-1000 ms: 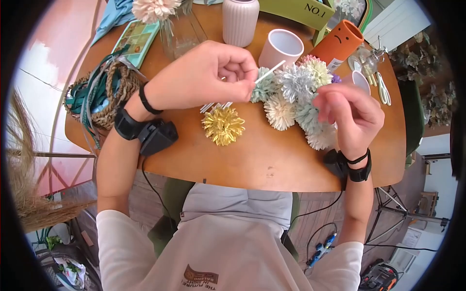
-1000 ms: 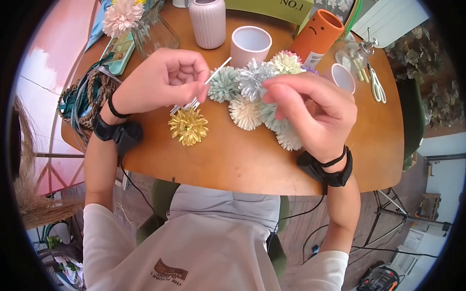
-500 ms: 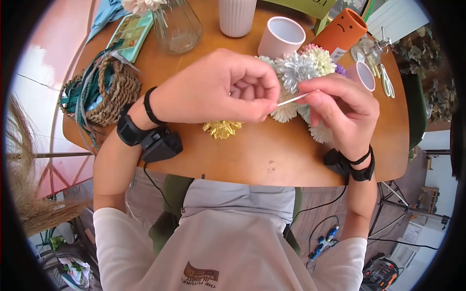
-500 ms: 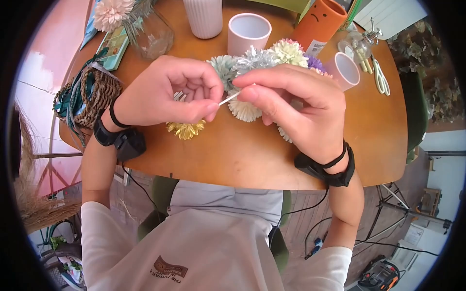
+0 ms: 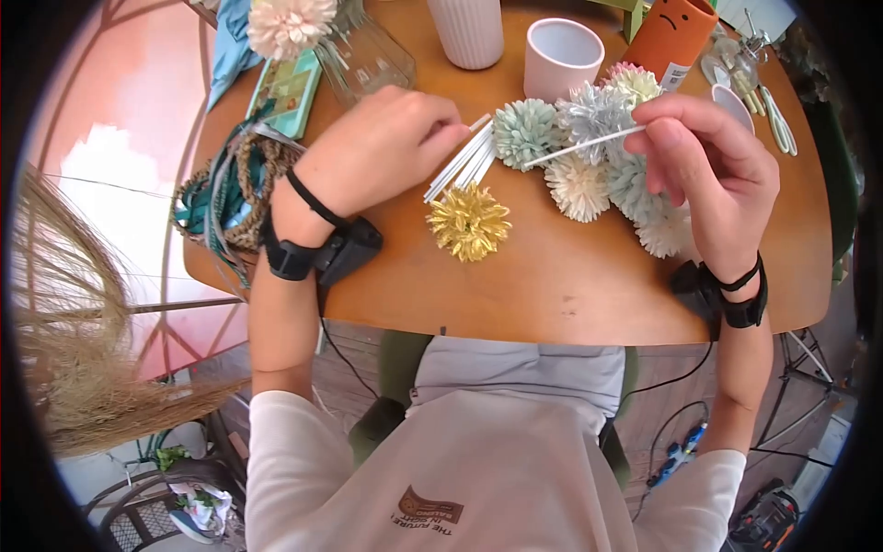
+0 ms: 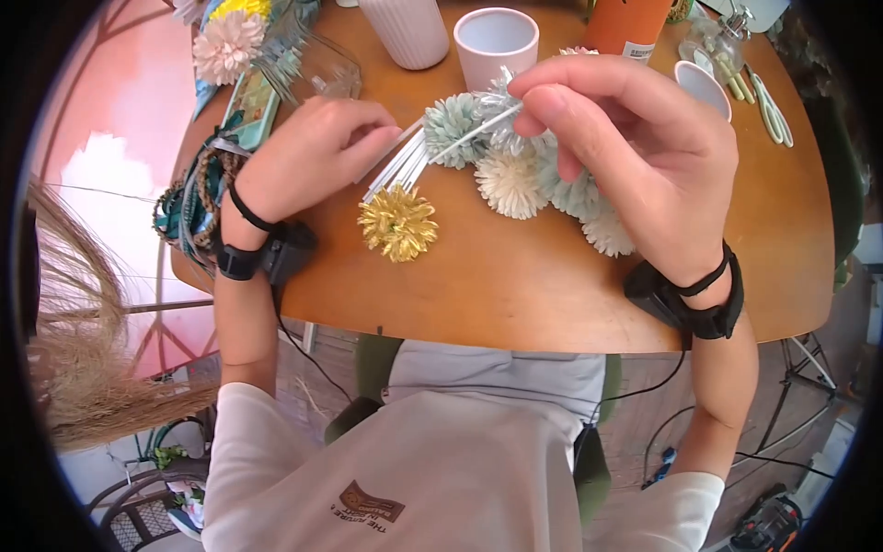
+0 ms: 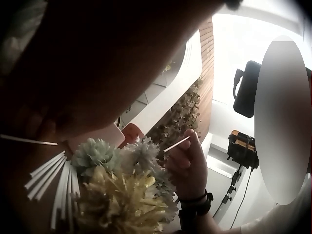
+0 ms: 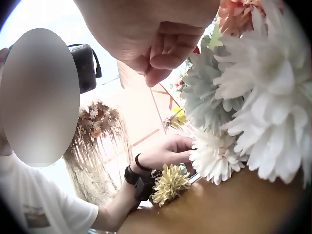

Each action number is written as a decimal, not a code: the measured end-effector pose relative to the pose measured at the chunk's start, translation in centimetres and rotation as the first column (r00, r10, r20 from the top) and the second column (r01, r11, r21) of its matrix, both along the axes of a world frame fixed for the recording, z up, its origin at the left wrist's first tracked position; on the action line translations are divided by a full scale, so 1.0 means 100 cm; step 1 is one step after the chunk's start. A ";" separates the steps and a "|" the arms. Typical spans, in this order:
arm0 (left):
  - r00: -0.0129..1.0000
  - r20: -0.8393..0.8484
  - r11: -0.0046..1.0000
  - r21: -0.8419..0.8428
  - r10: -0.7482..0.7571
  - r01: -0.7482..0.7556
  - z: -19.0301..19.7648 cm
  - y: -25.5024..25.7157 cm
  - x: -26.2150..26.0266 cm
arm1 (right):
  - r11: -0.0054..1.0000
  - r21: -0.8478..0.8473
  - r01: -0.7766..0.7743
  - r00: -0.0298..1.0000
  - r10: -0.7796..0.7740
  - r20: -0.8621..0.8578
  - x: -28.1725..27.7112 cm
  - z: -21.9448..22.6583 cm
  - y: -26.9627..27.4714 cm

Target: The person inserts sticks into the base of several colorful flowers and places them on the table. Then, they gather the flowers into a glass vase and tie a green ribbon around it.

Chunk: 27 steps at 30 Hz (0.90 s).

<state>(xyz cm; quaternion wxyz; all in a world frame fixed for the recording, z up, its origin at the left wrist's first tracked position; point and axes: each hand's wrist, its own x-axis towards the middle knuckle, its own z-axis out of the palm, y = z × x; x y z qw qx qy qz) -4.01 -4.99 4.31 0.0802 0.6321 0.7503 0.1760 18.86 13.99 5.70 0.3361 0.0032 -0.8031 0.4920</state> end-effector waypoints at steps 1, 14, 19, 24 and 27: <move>1.000 0.022 1.000 -0.008 0.005 -0.005 0.004 0.000 0.003 | 1.000 -0.015 0.008 1.000 -0.008 0.012 0.000 0.001 -0.001; 0.903 0.333 0.882 -0.290 -0.271 0.372 0.035 -0.008 0.020 | 0.822 0.545 -0.168 0.976 0.218 -0.028 -0.001 -0.015 0.005; 0.910 0.288 0.867 -0.316 -0.299 0.385 0.022 -0.004 0.025 | 0.808 0.537 -0.242 0.970 0.212 0.119 0.001 -0.027 0.007; 0.886 0.410 0.906 -0.253 -0.218 0.340 0.031 -0.001 0.020 | 0.914 0.353 -0.198 0.979 0.170 0.109 0.001 -0.012 0.008; 0.827 0.469 0.940 0.023 -0.312 0.341 0.026 0.004 0.016 | 0.971 0.211 -0.115 0.993 0.111 0.033 0.001 -0.008 0.006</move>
